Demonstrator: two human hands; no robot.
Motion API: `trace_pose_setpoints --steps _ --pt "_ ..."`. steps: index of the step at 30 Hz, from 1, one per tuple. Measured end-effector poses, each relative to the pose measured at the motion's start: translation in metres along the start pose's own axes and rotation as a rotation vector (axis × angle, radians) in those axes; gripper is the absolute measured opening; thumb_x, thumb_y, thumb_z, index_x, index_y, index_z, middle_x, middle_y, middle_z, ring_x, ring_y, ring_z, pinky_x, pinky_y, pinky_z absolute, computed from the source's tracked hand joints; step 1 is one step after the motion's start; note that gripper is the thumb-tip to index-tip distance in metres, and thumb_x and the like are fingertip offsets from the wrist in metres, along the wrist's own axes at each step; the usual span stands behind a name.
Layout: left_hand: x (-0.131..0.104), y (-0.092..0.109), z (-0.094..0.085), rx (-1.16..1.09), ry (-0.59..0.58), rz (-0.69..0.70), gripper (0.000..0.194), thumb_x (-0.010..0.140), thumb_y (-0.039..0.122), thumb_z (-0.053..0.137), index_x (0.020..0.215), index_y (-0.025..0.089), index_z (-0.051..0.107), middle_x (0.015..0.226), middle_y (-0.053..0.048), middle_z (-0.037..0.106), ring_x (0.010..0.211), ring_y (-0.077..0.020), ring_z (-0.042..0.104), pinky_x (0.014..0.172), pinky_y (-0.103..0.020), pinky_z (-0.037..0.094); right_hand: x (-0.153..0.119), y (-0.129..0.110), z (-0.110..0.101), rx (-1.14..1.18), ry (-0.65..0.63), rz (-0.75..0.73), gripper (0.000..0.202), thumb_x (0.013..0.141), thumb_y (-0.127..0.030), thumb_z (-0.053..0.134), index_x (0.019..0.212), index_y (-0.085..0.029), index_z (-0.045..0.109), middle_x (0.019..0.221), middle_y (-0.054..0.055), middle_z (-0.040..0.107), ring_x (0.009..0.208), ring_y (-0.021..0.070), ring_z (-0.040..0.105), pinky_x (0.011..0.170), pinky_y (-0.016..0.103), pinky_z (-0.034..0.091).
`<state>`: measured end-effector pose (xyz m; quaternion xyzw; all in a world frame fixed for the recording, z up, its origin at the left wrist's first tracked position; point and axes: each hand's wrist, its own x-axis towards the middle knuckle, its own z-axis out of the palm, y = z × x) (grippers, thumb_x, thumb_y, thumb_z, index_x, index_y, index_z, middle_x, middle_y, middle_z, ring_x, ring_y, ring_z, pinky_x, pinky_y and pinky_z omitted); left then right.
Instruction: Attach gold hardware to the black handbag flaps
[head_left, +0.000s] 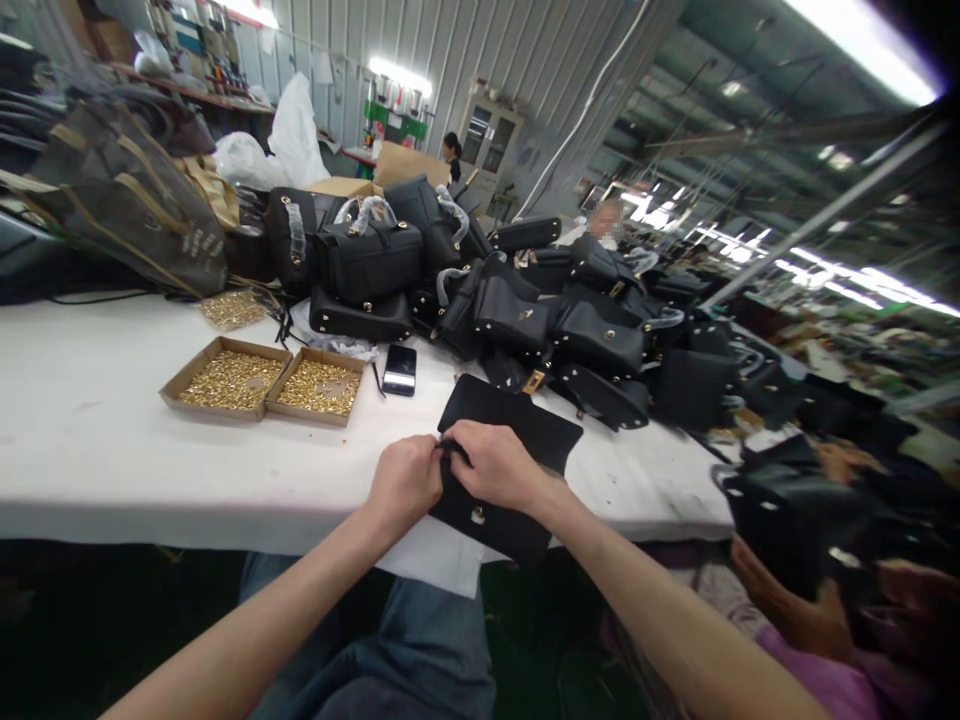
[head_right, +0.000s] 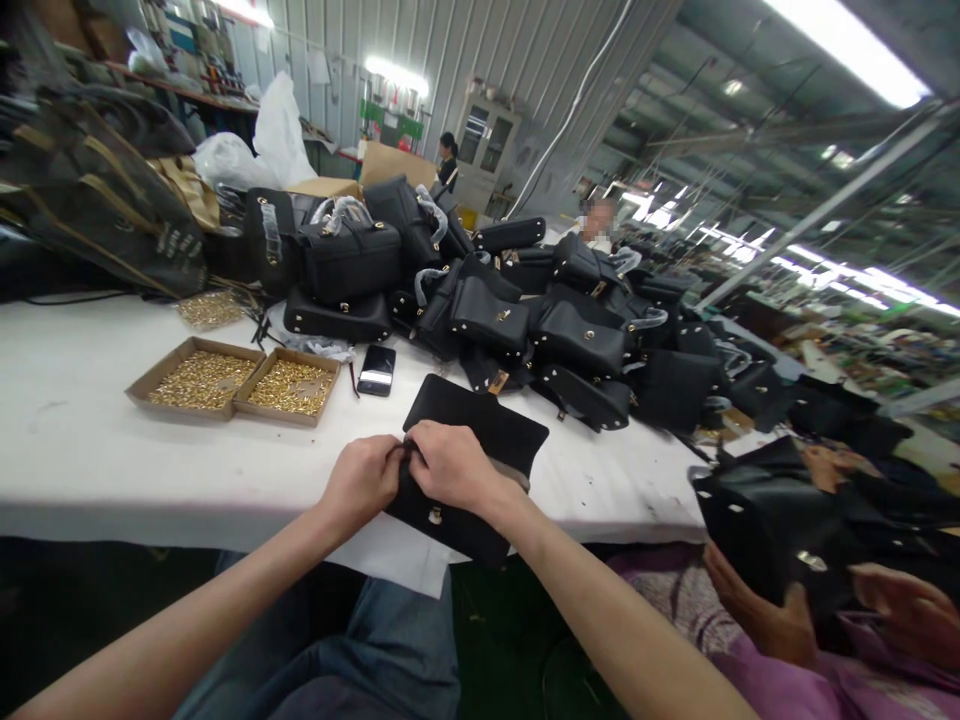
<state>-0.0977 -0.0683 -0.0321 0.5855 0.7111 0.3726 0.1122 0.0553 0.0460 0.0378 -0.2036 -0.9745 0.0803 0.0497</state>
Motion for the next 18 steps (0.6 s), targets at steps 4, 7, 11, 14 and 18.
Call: trace_pose_setpoints --steps 4,7,11,14,18 --pt "0.011 0.014 0.016 -0.006 0.092 -0.075 0.030 0.109 0.027 0.049 0.088 0.021 0.070 0.091 -0.015 0.080 0.084 -0.0293 0.075 0.072 -0.039 0.042 0.012 0.016 -0.015 -0.021 -0.025 -0.029 0.022 0.098 -0.017 0.065 0.118 -0.020 0.075 0.116 0.008 0.079 0.103 0.0269 0.073 0.085 0.035 0.049" --pt "0.018 0.021 0.032 -0.035 0.144 -0.128 0.029 0.111 0.025 0.044 0.095 0.020 0.068 0.094 -0.014 0.080 0.086 -0.0288 0.075 0.073 -0.038 0.044 0.018 0.026 -0.018 -0.079 -0.026 -0.053 0.020 0.100 -0.016 0.063 0.117 -0.018 0.073 0.113 0.011 0.077 0.098 0.0270 0.072 0.083 0.036 0.048" --pt "0.015 0.024 0.047 -0.077 0.162 -0.144 0.024 0.112 0.025 0.043 0.113 0.020 0.067 0.106 -0.012 0.080 0.096 -0.0262 0.077 0.078 -0.036 0.050 0.018 0.034 -0.009 -0.082 -0.045 -0.093 0.018 0.101 -0.014 0.060 0.116 -0.017 0.071 0.109 0.011 0.075 0.096 0.0267 0.069 0.084 0.036 0.048" --pt "0.009 0.022 0.047 -0.066 0.143 -0.099 0.026 0.113 0.023 0.042 0.123 0.021 0.065 0.117 -0.013 0.079 0.104 -0.0264 0.076 0.082 -0.036 0.051 0.010 0.039 -0.003 -0.044 -0.017 -0.135 0.020 0.102 -0.012 0.058 0.119 -0.017 0.069 0.112 0.011 0.074 0.101 0.0277 0.069 0.094 0.040 0.049" --pt "0.007 0.023 0.042 -0.045 0.060 0.006 0.025 0.111 0.022 0.045 0.114 0.022 0.070 0.109 -0.011 0.080 0.097 -0.0254 0.076 0.077 -0.035 0.048 -0.010 0.049 -0.005 0.038 -0.002 -0.139 0.018 0.108 -0.015 0.057 0.121 -0.018 0.070 0.117 0.010 0.076 0.108 0.0279 0.071 0.105 0.044 0.049"
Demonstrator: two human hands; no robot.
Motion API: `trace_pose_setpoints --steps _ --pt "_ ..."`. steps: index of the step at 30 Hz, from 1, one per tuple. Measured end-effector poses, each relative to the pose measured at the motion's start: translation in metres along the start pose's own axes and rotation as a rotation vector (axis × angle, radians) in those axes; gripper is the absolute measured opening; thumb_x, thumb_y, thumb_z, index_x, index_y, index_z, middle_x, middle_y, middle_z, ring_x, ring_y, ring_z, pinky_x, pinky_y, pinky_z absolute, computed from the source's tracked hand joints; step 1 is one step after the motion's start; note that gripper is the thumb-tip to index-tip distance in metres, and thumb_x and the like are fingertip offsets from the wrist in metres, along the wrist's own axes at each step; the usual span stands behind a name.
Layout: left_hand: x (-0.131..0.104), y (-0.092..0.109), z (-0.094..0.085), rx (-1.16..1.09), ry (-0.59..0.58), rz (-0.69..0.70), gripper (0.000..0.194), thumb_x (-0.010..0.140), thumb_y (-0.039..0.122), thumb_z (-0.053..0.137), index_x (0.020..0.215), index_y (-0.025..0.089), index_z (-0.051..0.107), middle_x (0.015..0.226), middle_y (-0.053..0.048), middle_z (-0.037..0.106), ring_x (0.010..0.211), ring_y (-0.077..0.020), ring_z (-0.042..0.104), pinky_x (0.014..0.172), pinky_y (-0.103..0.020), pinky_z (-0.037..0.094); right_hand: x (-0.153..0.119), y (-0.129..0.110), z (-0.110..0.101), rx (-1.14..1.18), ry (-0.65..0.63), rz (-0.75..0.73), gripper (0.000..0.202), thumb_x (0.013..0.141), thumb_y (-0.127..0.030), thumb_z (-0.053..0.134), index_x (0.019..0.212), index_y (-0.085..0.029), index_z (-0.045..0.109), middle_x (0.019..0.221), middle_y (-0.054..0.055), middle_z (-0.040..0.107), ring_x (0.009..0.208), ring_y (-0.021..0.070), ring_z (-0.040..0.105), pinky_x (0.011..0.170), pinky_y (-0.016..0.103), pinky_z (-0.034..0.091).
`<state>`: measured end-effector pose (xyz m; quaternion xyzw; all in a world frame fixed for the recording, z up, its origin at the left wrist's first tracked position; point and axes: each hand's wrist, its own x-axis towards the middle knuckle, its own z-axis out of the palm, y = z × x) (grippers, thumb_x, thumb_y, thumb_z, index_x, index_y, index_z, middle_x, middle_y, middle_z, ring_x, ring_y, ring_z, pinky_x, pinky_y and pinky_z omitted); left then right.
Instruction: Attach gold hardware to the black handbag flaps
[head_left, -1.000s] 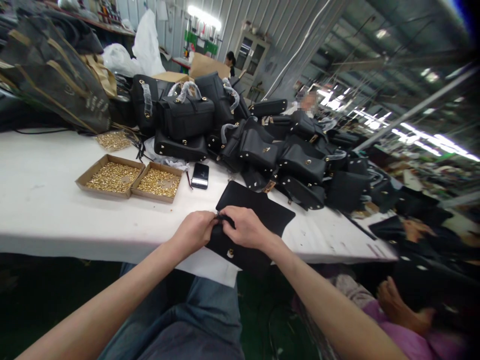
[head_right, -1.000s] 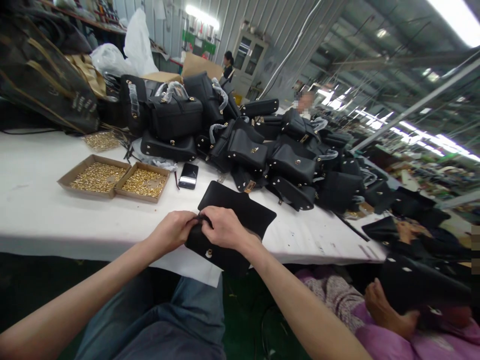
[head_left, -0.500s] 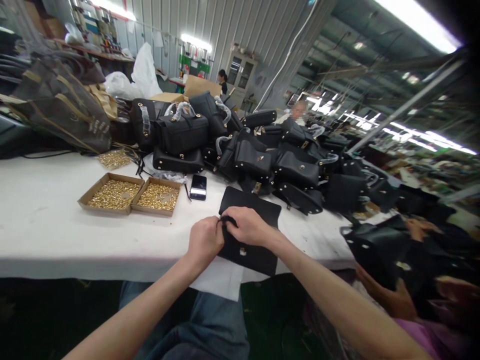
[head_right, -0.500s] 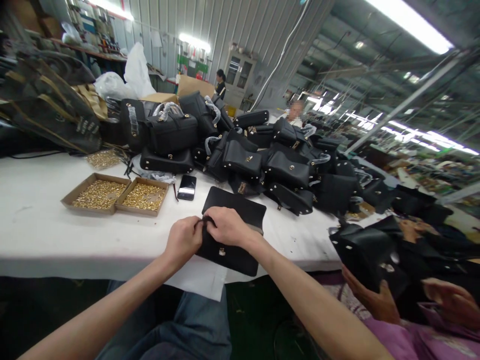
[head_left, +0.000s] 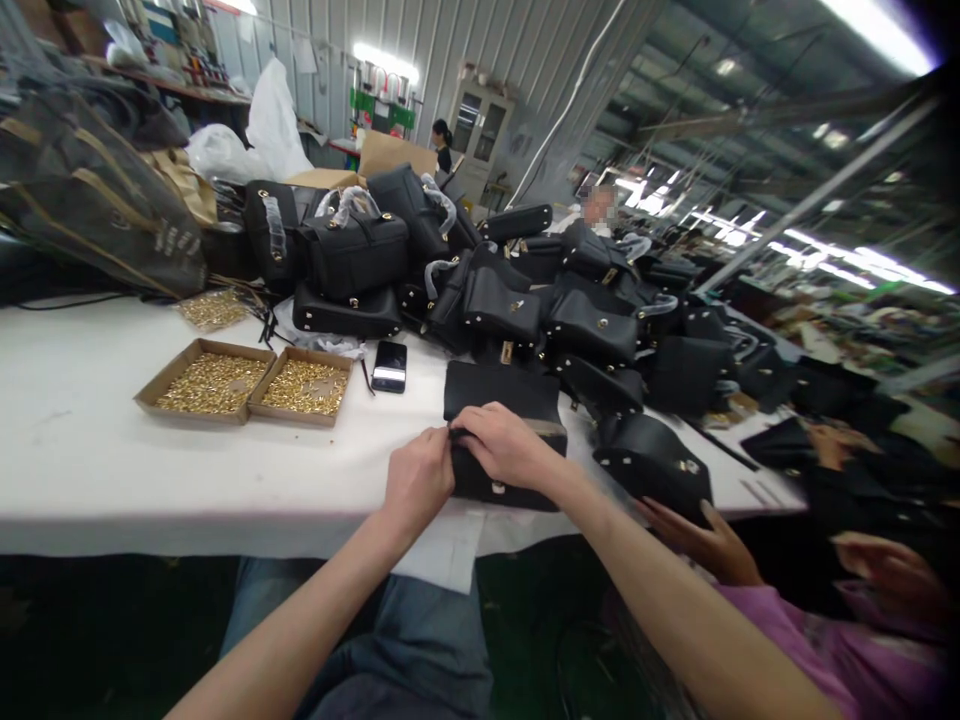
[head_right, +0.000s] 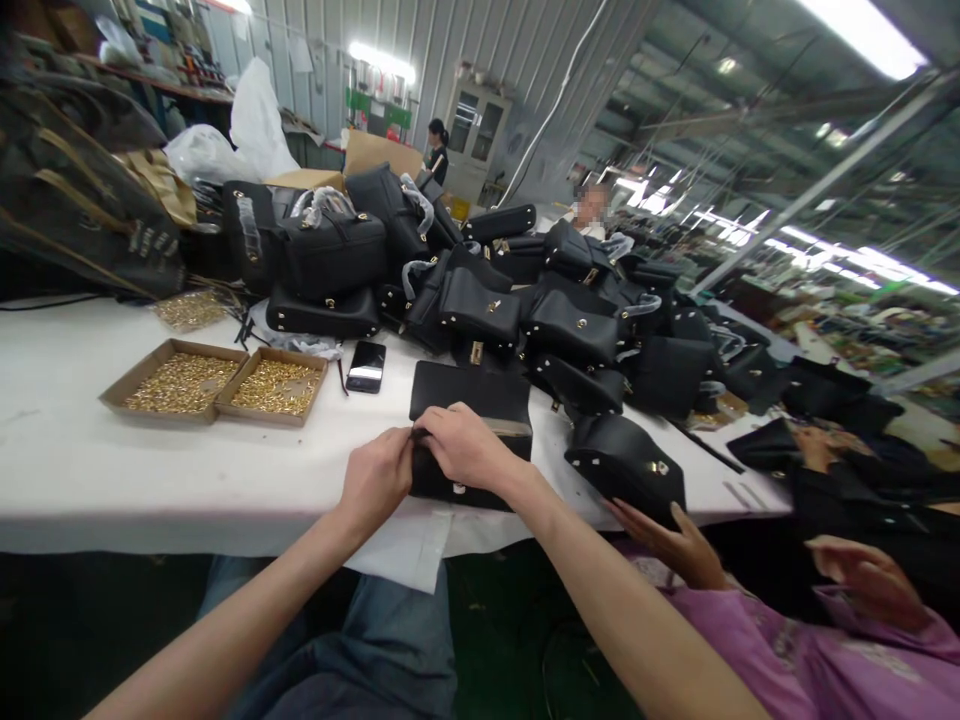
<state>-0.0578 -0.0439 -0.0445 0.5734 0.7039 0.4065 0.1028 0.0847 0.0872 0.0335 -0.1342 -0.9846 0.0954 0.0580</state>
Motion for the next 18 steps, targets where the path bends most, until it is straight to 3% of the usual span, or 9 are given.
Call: trace_pose_setpoints --steps 5,8,12,18 --pt "0.002 0.004 0.002 -0.026 -0.027 0.045 0.025 0.110 0.022 0.050 0.105 0.023 0.074 0.102 -0.009 0.081 0.093 -0.0244 0.076 0.079 -0.035 0.048 -0.028 -0.002 -0.007 0.227 0.020 0.128 0.023 0.108 -0.023 0.065 0.130 -0.022 0.073 0.131 0.011 0.077 0.119 0.0282 0.072 0.107 0.043 0.054" --pt "0.000 0.006 0.002 -0.039 -0.016 0.032 0.026 0.110 0.023 0.050 0.106 0.023 0.076 0.103 -0.009 0.082 0.093 -0.0247 0.076 0.080 -0.035 0.048 -0.032 -0.006 -0.008 0.403 0.041 0.170 0.027 0.111 -0.027 0.061 0.134 -0.023 0.075 0.137 0.009 0.077 0.126 0.0273 0.072 0.113 0.042 0.053" --pt "-0.005 0.008 -0.001 -0.040 -0.010 0.015 0.027 0.110 0.023 0.051 0.106 0.023 0.077 0.103 -0.009 0.084 0.091 -0.0244 0.077 0.078 -0.034 0.048 -0.028 -0.009 -0.006 0.576 0.052 0.279 0.029 0.114 -0.034 0.056 0.123 -0.022 0.081 0.127 0.007 0.082 0.119 0.0270 0.075 0.109 0.041 0.055" --pt "-0.006 0.008 -0.003 -0.033 -0.014 0.010 0.027 0.109 0.023 0.052 0.099 0.024 0.077 0.099 -0.009 0.084 0.090 -0.0248 0.078 0.075 -0.035 0.044 -0.025 -0.014 0.001 0.568 0.114 0.334 0.022 0.108 -0.034 0.065 0.107 -0.020 0.083 0.106 0.004 0.084 0.099 0.0248 0.075 0.092 0.036 0.055"
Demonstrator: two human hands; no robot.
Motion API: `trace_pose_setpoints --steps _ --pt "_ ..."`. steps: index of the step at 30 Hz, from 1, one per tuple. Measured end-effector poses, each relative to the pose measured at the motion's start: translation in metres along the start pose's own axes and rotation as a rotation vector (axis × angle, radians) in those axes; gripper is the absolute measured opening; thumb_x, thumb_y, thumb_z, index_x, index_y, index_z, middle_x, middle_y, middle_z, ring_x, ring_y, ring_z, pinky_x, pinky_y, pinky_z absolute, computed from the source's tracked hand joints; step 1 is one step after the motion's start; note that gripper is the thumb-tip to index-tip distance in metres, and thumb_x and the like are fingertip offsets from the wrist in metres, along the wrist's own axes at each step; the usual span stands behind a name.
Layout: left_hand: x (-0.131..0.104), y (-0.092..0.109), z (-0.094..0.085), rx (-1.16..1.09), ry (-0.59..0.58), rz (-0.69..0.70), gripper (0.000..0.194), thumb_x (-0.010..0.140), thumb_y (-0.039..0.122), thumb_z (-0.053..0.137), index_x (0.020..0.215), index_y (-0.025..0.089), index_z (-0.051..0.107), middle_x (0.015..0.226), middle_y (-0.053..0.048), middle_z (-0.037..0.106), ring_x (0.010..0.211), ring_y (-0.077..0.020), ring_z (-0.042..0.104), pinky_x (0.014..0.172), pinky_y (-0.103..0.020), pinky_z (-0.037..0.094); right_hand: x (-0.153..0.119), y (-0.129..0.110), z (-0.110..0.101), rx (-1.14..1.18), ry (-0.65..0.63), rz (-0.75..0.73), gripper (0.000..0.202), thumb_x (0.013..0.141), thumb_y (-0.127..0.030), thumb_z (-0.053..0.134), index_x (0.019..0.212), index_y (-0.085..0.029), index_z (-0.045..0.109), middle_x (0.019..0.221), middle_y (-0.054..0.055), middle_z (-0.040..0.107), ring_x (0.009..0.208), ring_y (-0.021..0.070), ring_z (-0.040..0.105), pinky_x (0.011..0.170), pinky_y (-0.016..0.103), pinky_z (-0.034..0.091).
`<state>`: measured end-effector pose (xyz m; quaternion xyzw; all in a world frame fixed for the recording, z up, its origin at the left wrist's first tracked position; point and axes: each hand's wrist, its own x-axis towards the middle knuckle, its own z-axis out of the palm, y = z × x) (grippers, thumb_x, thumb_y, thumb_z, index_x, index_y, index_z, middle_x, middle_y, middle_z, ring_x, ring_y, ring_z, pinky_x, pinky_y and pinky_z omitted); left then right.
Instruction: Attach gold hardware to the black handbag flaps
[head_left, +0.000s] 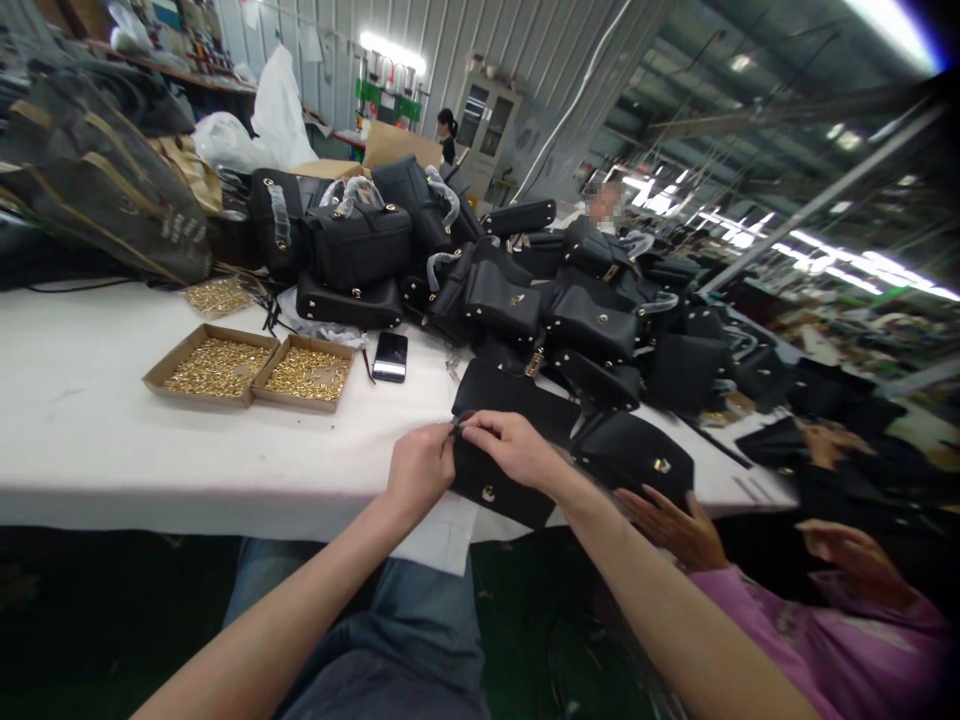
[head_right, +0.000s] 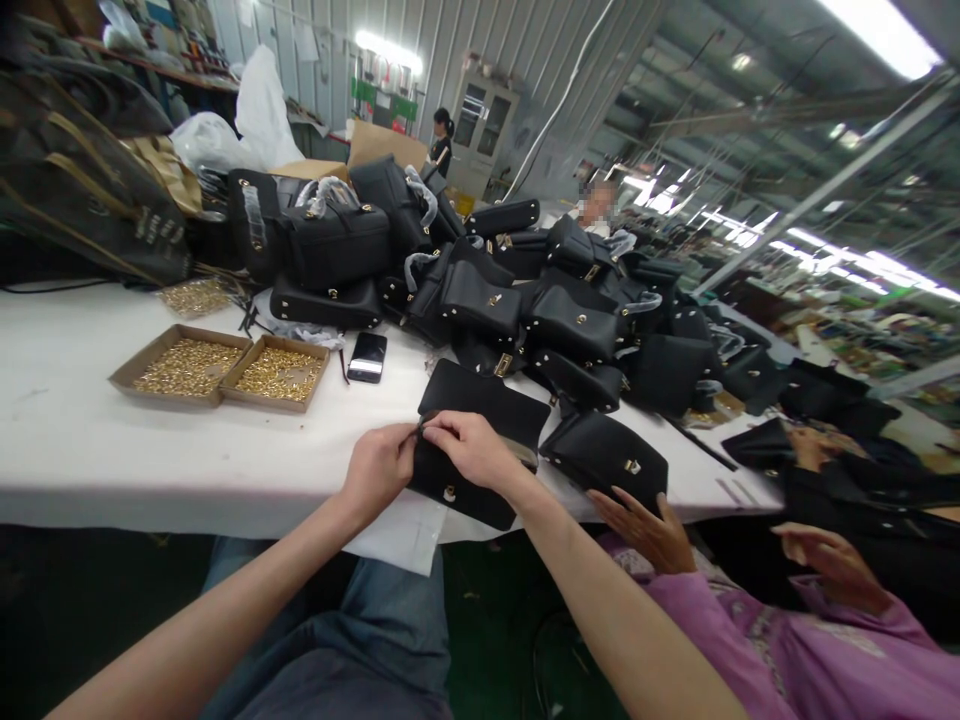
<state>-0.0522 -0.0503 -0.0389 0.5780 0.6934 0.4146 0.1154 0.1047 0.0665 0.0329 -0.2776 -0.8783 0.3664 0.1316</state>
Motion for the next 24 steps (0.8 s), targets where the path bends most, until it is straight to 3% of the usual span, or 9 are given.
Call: trace_pose_setpoints --steps 13,24 --pt "0.001 -0.003 -0.003 -0.012 -0.032 -0.018 0.031 0.106 0.022 0.052 0.093 0.025 0.079 0.094 -0.010 0.085 0.084 -0.0256 0.077 0.072 -0.036 0.039 0.004 0.006 0.013 0.075 0.067 0.083 0.015 0.097 -0.034 0.078 0.100 -0.023 0.087 0.102 0.003 0.085 0.096 0.0260 0.077 0.087 0.036 0.055" --pt "0.004 -0.013 -0.014 -0.162 -0.127 -0.012 0.028 0.104 0.024 0.055 0.096 0.022 0.082 0.093 -0.011 0.084 0.084 -0.0256 0.075 0.074 -0.033 0.045 0.004 0.005 0.023 -0.085 0.158 -0.003 0.006 0.100 -0.026 0.078 0.101 -0.025 0.084 0.098 0.000 0.085 0.091 0.0220 0.078 0.084 0.033 0.055"
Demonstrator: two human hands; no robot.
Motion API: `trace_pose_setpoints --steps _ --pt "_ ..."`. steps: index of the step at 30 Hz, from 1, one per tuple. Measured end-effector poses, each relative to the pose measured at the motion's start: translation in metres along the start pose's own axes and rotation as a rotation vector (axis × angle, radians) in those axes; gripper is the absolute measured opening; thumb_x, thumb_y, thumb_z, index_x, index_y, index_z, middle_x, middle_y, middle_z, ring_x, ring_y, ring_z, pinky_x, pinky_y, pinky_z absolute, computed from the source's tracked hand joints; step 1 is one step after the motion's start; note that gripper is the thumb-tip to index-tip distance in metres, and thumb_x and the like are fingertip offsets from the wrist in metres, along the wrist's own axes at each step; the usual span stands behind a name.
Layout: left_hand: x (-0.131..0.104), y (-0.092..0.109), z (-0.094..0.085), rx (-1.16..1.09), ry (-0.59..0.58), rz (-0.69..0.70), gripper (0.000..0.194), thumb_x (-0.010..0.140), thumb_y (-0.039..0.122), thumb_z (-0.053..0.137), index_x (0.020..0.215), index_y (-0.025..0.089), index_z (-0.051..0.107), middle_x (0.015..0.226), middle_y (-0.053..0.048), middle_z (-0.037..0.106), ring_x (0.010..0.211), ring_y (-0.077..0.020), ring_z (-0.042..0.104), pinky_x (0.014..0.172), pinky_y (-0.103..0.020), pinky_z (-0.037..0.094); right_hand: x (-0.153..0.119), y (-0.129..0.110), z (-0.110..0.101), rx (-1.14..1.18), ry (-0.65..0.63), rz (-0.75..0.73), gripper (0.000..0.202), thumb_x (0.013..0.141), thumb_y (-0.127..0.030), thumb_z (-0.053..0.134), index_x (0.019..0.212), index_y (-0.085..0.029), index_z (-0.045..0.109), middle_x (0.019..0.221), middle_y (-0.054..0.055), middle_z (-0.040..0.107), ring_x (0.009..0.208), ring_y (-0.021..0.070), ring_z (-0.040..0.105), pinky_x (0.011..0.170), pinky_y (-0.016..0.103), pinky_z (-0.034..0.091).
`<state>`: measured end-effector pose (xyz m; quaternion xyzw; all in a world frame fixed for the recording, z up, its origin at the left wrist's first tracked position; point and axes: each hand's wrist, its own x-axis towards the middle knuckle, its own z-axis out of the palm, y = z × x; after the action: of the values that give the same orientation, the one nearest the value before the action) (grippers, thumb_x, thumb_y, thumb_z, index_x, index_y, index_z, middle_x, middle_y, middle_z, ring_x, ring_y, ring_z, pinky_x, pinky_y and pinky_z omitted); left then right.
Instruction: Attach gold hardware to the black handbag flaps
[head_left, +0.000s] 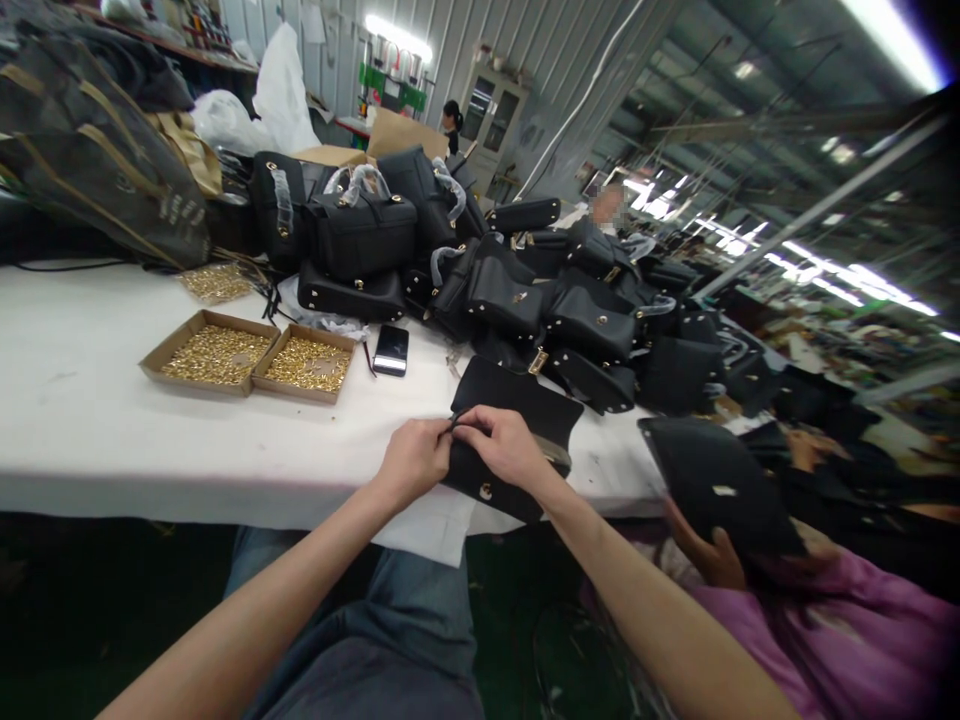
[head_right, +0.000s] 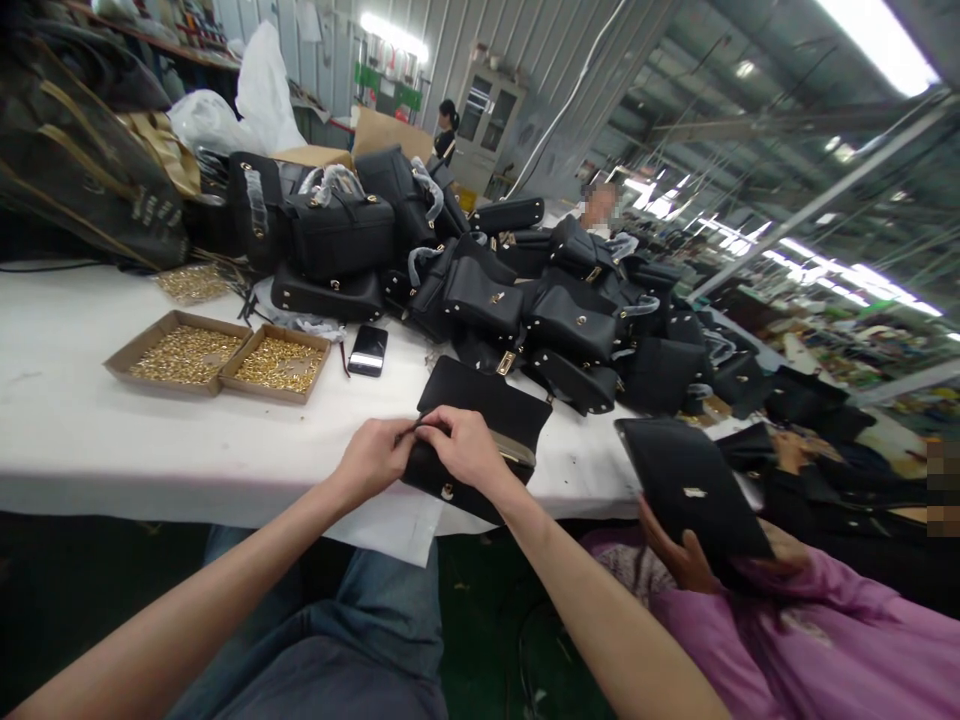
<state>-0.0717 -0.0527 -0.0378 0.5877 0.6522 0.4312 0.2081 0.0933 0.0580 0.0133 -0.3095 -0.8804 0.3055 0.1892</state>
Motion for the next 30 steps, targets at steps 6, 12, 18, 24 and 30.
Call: trace_pose_setpoints --steps 6,12,18,24,30 --pt "-0.004 0.000 -0.010 -0.142 -0.049 0.042 0.029 0.095 0.016 0.055 0.105 0.022 0.082 0.098 -0.006 0.084 0.084 -0.0219 0.072 0.075 -0.030 0.047 -0.003 -0.003 0.005 -0.149 0.013 -0.056 0.008 0.104 -0.023 0.074 0.104 -0.025 0.081 0.101 0.001 0.083 0.092 0.0227 0.077 0.084 0.034 0.053" --pt "-0.004 -0.001 -0.003 -0.215 -0.018 0.036 0.027 0.097 0.019 0.055 0.098 0.020 0.082 0.091 -0.004 0.082 0.078 -0.0192 0.068 0.072 -0.030 0.043 -0.012 -0.005 0.019 -0.482 0.031 -0.116 0.012 0.111 -0.023 0.063 0.116 -0.020 0.074 0.113 0.010 0.080 0.102 0.0286 0.074 0.090 0.039 0.053" --pt "-0.005 -0.003 0.004 -0.224 0.036 -0.021 0.027 0.099 0.023 0.055 0.096 0.020 0.082 0.090 -0.006 0.082 0.083 -0.0212 0.071 0.077 -0.030 0.048 -0.014 -0.006 0.016 -0.355 0.042 -0.138 0.015 0.113 -0.026 0.061 0.117 -0.021 0.075 0.116 0.009 0.081 0.106 0.0280 0.075 0.097 0.039 0.056" --pt "-0.003 -0.001 0.001 -0.217 0.017 -0.018 0.032 0.103 0.027 0.054 0.095 0.021 0.084 0.089 -0.006 0.083 0.082 -0.0219 0.071 0.075 -0.029 0.049 -0.011 -0.004 -0.005 -0.071 -0.070 -0.104 0.024 0.111 -0.025 0.060 0.124 -0.025 0.081 0.127 0.006 0.082 0.119 0.0263 0.076 0.107 0.039 0.056" --pt "-0.002 -0.001 0.001 -0.200 0.000 -0.002 0.032 0.104 0.025 0.052 0.092 0.020 0.082 0.087 -0.005 0.082 0.080 -0.0213 0.072 0.073 -0.030 0.046 -0.006 -0.004 -0.010 -0.026 -0.088 -0.052 0.022 0.105 -0.026 0.069 0.119 -0.027 0.086 0.119 0.004 0.085 0.110 0.0281 0.079 0.100 0.040 0.059"
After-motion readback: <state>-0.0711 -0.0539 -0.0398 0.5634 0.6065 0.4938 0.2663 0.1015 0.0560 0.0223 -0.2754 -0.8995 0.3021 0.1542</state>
